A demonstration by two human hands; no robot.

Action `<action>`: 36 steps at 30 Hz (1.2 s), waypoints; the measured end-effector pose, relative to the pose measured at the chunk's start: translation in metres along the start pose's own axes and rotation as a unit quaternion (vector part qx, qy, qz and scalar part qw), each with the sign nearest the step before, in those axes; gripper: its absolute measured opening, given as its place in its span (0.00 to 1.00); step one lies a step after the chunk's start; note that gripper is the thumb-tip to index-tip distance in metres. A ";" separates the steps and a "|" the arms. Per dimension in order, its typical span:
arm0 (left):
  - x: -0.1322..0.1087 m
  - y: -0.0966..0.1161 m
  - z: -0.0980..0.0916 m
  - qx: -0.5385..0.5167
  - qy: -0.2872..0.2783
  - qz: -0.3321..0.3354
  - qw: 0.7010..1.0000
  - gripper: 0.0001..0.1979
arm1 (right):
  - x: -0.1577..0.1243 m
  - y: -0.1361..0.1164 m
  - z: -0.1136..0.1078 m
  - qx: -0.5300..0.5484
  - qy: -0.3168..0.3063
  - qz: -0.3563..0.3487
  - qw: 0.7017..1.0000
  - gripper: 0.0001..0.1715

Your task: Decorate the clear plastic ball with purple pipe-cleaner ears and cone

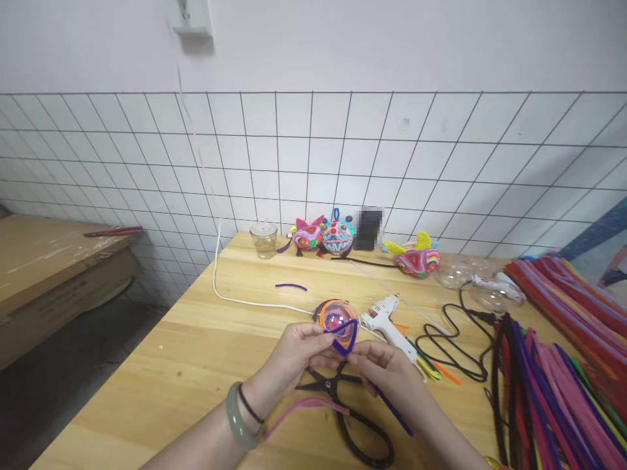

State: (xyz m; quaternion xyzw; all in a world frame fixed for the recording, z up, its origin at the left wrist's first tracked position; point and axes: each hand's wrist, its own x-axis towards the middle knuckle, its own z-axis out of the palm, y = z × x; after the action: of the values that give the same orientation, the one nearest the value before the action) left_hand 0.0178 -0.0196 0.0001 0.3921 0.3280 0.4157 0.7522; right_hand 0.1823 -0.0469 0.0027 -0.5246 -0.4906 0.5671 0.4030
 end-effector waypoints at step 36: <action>0.000 -0.001 -0.006 0.003 -0.035 -0.047 0.998 0.15 | -0.001 -0.005 0.002 0.087 -0.061 -0.014 0.994 0.14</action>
State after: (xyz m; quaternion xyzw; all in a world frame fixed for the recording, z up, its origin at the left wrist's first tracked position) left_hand 0.0136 -0.0181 -0.0036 0.3932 0.3208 0.3652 0.7805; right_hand 0.1805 -0.0474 0.0079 -0.4452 -0.4707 0.6327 0.4241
